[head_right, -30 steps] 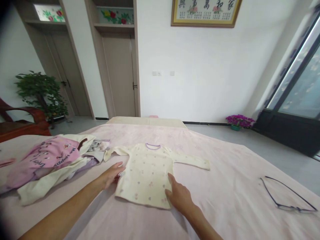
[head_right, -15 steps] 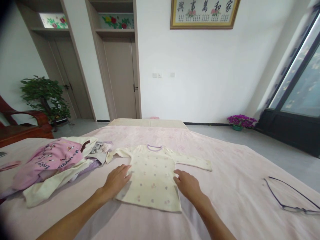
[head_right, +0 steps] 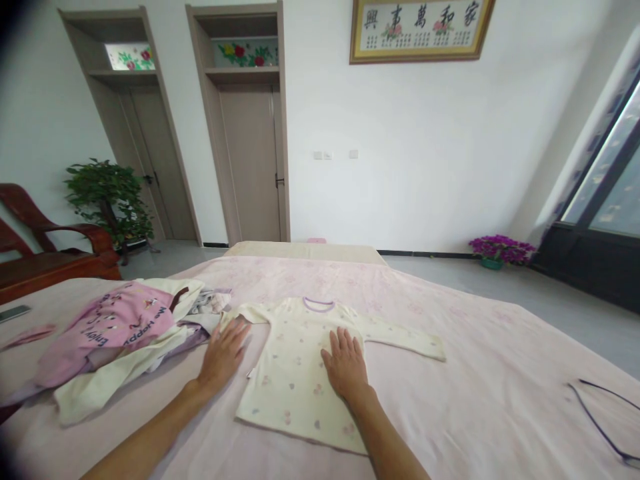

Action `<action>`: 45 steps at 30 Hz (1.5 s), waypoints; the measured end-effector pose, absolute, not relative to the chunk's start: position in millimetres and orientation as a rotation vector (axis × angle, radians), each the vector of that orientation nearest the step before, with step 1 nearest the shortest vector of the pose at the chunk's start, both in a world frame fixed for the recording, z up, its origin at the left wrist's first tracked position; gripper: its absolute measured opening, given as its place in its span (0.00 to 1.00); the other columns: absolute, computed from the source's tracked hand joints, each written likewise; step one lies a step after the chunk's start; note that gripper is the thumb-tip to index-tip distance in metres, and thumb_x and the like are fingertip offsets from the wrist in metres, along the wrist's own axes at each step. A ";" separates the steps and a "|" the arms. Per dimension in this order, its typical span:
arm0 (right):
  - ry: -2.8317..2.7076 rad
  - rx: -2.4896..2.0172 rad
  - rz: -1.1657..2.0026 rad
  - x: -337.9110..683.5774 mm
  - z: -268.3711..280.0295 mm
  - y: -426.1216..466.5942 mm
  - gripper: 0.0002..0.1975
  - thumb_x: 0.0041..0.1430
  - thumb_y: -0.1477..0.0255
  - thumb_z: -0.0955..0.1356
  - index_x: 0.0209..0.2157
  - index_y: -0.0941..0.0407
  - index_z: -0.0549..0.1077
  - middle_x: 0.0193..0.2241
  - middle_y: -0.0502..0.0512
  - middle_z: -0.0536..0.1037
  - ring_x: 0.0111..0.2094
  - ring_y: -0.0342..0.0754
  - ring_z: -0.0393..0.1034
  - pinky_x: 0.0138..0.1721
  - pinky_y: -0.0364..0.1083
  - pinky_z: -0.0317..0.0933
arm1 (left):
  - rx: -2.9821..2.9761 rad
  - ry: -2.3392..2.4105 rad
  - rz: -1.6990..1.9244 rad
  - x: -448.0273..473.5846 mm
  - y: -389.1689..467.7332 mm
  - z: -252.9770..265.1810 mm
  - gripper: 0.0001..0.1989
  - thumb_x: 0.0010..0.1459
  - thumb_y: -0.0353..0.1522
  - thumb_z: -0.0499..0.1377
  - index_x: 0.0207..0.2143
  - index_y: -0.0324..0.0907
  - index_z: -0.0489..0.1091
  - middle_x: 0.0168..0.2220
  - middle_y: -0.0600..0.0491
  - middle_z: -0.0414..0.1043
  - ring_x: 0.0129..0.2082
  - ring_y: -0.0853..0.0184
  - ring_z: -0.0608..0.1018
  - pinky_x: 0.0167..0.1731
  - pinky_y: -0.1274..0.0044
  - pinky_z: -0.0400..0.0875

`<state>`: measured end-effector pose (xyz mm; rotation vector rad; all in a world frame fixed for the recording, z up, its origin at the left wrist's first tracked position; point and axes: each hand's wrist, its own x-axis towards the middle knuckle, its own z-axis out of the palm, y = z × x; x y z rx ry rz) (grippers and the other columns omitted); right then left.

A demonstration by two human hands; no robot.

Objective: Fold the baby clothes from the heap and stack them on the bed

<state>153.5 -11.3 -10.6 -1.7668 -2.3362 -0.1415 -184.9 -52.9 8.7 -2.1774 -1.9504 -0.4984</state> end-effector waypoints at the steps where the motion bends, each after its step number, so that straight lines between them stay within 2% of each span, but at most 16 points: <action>1: -2.334 -1.761 -0.147 154.0 -11.5 -10.8 0.31 0.68 0.58 0.53 0.65 0.61 0.57 0.67 0.63 0.52 0.67 0.57 0.43 0.65 0.58 0.38 | -2.019 -1.996 -0.463 -208.2 -50.7 8.9 0.28 0.59 0.28 0.49 0.63 0.44 0.60 0.66 0.47 0.54 0.68 0.54 0.48 0.65 0.57 0.33; 4: -2.327 -1.762 -0.156 151.2 -11.8 -11.5 0.31 0.67 0.57 0.53 0.65 0.60 0.58 0.66 0.62 0.53 0.67 0.58 0.43 0.65 0.58 0.39 | -1.832 -2.050 -0.307 -266.3 -43.1 9.0 0.28 0.61 0.28 0.46 0.64 0.43 0.58 0.67 0.46 0.51 0.69 0.53 0.44 0.65 0.57 0.32; 7: -2.322 -1.766 -0.161 149.2 -10.1 -13.0 0.31 0.67 0.57 0.53 0.64 0.60 0.58 0.66 0.62 0.54 0.67 0.57 0.44 0.65 0.58 0.39 | -1.832 -2.045 -0.228 -299.4 -31.9 8.1 0.27 0.61 0.25 0.43 0.62 0.45 0.60 0.66 0.50 0.54 0.68 0.55 0.46 0.65 0.59 0.33; 9: -2.319 -1.770 -0.151 149.8 -8.8 -13.5 0.31 0.67 0.57 0.53 0.64 0.59 0.58 0.66 0.62 0.55 0.67 0.56 0.45 0.65 0.57 0.39 | -1.829 -2.048 -0.249 -311.8 -21.9 6.7 0.27 0.61 0.25 0.42 0.60 0.45 0.62 0.65 0.50 0.56 0.68 0.56 0.45 0.64 0.60 0.33; 12: -2.313 -1.771 -0.125 152.1 -8.4 -13.5 0.30 0.67 0.57 0.53 0.64 0.58 0.58 0.66 0.60 0.55 0.67 0.55 0.45 0.65 0.56 0.39 | -1.801 -2.055 -0.296 -329.0 -5.0 3.6 0.25 0.61 0.25 0.42 0.57 0.42 0.65 0.65 0.46 0.56 0.69 0.56 0.44 0.64 0.60 0.32; 19: -2.300 -1.750 -0.136 153.2 -10.0 -13.3 0.30 0.67 0.57 0.53 0.64 0.58 0.60 0.66 0.60 0.56 0.67 0.56 0.45 0.65 0.56 0.39 | -1.716 -2.143 -0.425 -352.9 24.1 14.3 0.23 0.58 0.26 0.46 0.52 0.44 0.70 0.59 0.44 0.64 0.67 0.50 0.48 0.62 0.55 0.33; 22: -2.289 -1.748 -0.151 152.3 -9.6 -12.8 0.30 0.67 0.58 0.54 0.63 0.58 0.61 0.65 0.60 0.56 0.67 0.56 0.46 0.65 0.57 0.40 | -1.762 -2.120 -0.433 -326.7 27.5 23.8 0.23 0.58 0.27 0.48 0.54 0.43 0.68 0.62 0.44 0.60 0.65 0.51 0.53 0.62 0.58 0.42; 25: -2.287 -1.742 -0.150 152.0 -9.0 -11.9 0.29 0.67 0.58 0.54 0.63 0.58 0.61 0.65 0.59 0.57 0.66 0.56 0.47 0.65 0.57 0.40 | -1.774 -2.256 -0.376 -294.8 30.1 24.1 0.21 0.62 0.33 0.47 0.55 0.44 0.67 0.57 0.44 0.65 0.57 0.54 0.66 0.57 0.64 0.55; 28: -2.286 -1.742 -0.145 152.3 -8.5 -11.5 0.29 0.67 0.59 0.54 0.63 0.58 0.61 0.65 0.59 0.57 0.66 0.56 0.47 0.65 0.57 0.40 | -1.684 -2.454 -0.313 -280.2 37.0 16.4 0.22 0.59 0.43 0.52 0.46 0.36 0.72 0.48 0.37 0.70 0.50 0.47 0.71 0.49 0.61 0.62; 31: -2.282 -1.740 -0.140 152.9 -8.4 -11.5 0.29 0.67 0.59 0.54 0.63 0.57 0.61 0.65 0.59 0.57 0.66 0.55 0.47 0.65 0.57 0.40 | -1.636 -2.584 -0.311 -283.7 49.1 9.8 0.21 0.52 0.44 0.59 0.39 0.35 0.73 0.43 0.35 0.72 0.47 0.44 0.73 0.43 0.63 0.66; 34: -2.274 -1.734 -0.138 153.3 -8.7 -11.2 0.28 0.67 0.59 0.55 0.63 0.57 0.62 0.65 0.59 0.58 0.66 0.55 0.48 0.65 0.57 0.41 | -1.665 -2.644 -0.414 -293.8 62.7 10.3 0.16 0.56 0.40 0.55 0.41 0.38 0.71 0.41 0.43 0.75 0.43 0.55 0.76 0.39 0.72 0.67; 37: -2.268 -1.730 -0.139 153.2 -8.9 -10.6 0.28 0.67 0.58 0.55 0.63 0.57 0.62 0.65 0.59 0.58 0.66 0.55 0.48 0.65 0.57 0.41 | -1.655 -2.647 -0.541 -303.8 71.8 14.6 0.17 0.61 0.38 0.49 0.47 0.38 0.67 0.41 0.47 0.75 0.41 0.62 0.78 0.36 0.77 0.68; 40: -2.268 -1.728 -0.138 153.1 -8.9 -10.0 0.28 0.67 0.59 0.55 0.62 0.57 0.62 0.65 0.59 0.58 0.66 0.55 0.48 0.65 0.57 0.41 | -1.627 -2.618 -0.590 -312.0 71.4 15.3 0.18 0.61 0.36 0.50 0.51 0.38 0.63 0.43 0.47 0.75 0.41 0.62 0.78 0.37 0.77 0.68; 45: -2.257 -1.713 -0.128 153.5 -8.9 -10.1 0.28 0.66 0.59 0.55 0.62 0.56 0.62 0.65 0.59 0.58 0.66 0.55 0.48 0.65 0.57 0.42 | -1.669 -2.517 -0.558 -310.3 56.7 9.8 0.20 0.58 0.30 0.54 0.54 0.42 0.64 0.51 0.47 0.71 0.49 0.58 0.73 0.44 0.71 0.67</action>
